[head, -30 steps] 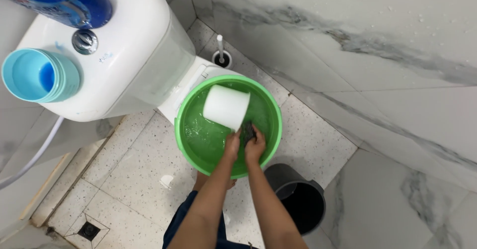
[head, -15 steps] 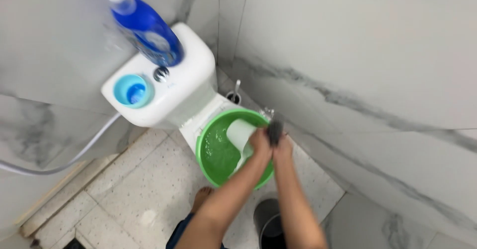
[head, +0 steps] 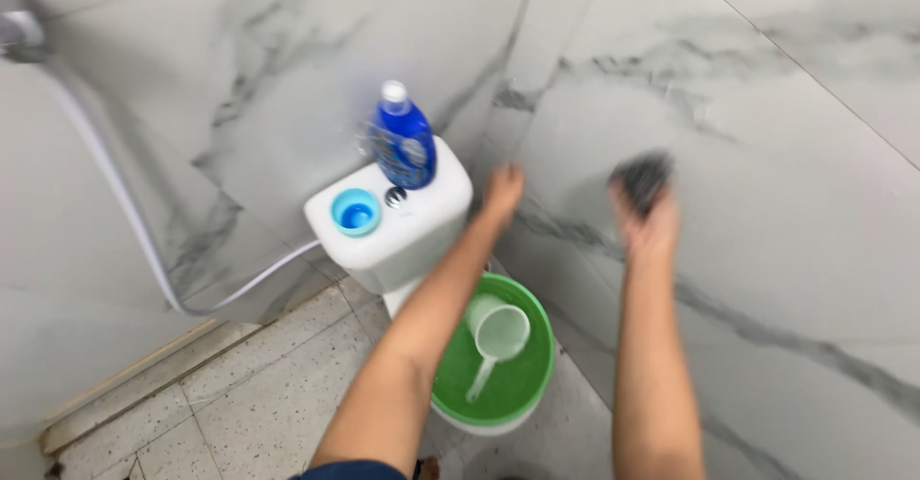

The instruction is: The person scrubs the marble-patterned bathroom walls using a steel wool pad and water from a green bucket. They repeatedly wet the pad, scrub various wall sections including corners and fixtures, and rinse the pad in the bucket or sink.

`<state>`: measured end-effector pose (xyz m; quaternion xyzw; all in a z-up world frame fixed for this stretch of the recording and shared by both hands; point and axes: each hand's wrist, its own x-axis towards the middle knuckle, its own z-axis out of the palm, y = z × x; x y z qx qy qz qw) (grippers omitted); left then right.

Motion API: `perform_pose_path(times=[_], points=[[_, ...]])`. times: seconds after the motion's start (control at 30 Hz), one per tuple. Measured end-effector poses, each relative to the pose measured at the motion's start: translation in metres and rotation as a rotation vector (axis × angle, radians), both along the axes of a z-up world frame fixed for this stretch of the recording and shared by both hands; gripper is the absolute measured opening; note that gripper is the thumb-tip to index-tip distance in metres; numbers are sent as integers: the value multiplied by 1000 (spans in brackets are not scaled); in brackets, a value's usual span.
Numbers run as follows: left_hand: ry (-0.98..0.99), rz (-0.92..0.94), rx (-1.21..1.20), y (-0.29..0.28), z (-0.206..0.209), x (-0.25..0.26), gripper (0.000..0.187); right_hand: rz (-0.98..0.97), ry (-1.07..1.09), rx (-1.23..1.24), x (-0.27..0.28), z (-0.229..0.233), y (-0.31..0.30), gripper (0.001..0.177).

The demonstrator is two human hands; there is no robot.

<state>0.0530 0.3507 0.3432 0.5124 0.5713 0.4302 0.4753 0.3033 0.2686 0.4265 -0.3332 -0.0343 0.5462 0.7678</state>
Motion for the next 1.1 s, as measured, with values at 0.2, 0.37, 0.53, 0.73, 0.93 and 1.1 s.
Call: perform_pose_path(times=[0.2, 0.37, 0.53, 0.73, 0.93, 1.1], points=[[-388, 258, -540, -204, -176, -42, 16, 332, 211, -369, -174, -231, -161, 47], [-324, 439, -774, -278, -248, -74, 36, 398, 140, -574, -244, -335, -231, 37], [-185, 411, -952, -278, -294, -89, 43, 260, -571, -597, -272, -416, -252, 29], [57, 524, -691, -303, -324, -91, 30, 347, -85, -761, -281, -437, -277, 32], [-509, 543, -654, -278, -287, -83, 37, 382, 271, -377, -255, -341, -259, 39], [-590, 228, -332, -143, -153, -33, 26, 396, -32, -186, -173, -132, -90, 44]])
